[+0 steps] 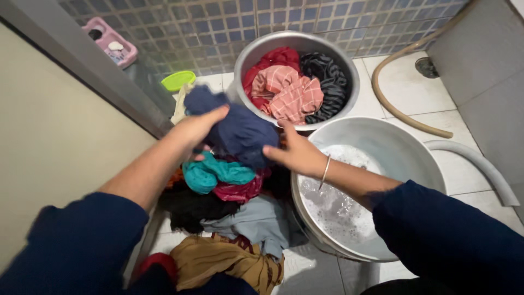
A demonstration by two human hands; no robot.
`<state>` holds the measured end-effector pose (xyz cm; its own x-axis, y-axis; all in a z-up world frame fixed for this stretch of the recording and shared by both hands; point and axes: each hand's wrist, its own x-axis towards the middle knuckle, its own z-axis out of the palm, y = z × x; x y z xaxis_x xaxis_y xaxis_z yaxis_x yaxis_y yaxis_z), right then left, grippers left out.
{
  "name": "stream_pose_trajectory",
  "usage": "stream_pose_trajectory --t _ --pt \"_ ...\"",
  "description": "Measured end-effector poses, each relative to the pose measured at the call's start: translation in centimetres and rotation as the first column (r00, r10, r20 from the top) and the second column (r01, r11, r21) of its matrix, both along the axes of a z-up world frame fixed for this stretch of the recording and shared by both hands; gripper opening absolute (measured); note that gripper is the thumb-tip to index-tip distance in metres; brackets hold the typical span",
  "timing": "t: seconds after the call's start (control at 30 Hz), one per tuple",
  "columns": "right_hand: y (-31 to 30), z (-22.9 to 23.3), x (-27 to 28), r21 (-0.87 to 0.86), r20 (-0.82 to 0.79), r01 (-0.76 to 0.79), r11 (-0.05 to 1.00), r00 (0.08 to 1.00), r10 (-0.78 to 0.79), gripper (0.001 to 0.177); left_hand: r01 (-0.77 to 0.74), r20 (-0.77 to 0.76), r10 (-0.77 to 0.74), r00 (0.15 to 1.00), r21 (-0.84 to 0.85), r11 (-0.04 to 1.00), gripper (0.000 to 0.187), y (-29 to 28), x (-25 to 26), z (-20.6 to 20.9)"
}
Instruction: The person hand-washes multiple garments in a bucket of soapy water. They pick up each item, submerge and agitate it, then wring it out and place it into a second bucket. The process is repeated for several different colored clothes.
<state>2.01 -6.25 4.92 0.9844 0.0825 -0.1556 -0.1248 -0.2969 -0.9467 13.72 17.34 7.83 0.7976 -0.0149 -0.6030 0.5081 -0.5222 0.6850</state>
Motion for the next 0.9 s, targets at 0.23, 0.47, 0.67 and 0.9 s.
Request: stream_pose_trajectory --t 0.23,0.47,0.67,0.9 --pt "-4.3 -2.0 -3.8 -0.75 0.246 -0.051 0.659 0.904 0.35 0.029 -0.208 0.458 -0.039 0.888 0.476 0.854 0.12 2.9 1.8 -6.2" --pt "-5.8 -1.2 -5.3 -0.726 0.305 -0.142 0.673 0.811 0.5 0.034 0.06 0.677 -0.631 0.379 0.662 0.747 0.056 0.0 2.0 -4.9" --pt "-6.3 -0.7 -5.5 -0.728 0.395 -0.117 0.675 0.734 0.552 0.037 0.221 0.522 -0.845 0.117 0.816 0.534 0.045 -2.7 1.8 -5.9" --pt "-9.8 -1.0 -7.7 -0.681 0.304 0.045 0.731 0.925 0.226 0.032 0.239 0.41 -0.9 0.148 0.868 0.435 0.059 -4.5 0.8 -7.7"
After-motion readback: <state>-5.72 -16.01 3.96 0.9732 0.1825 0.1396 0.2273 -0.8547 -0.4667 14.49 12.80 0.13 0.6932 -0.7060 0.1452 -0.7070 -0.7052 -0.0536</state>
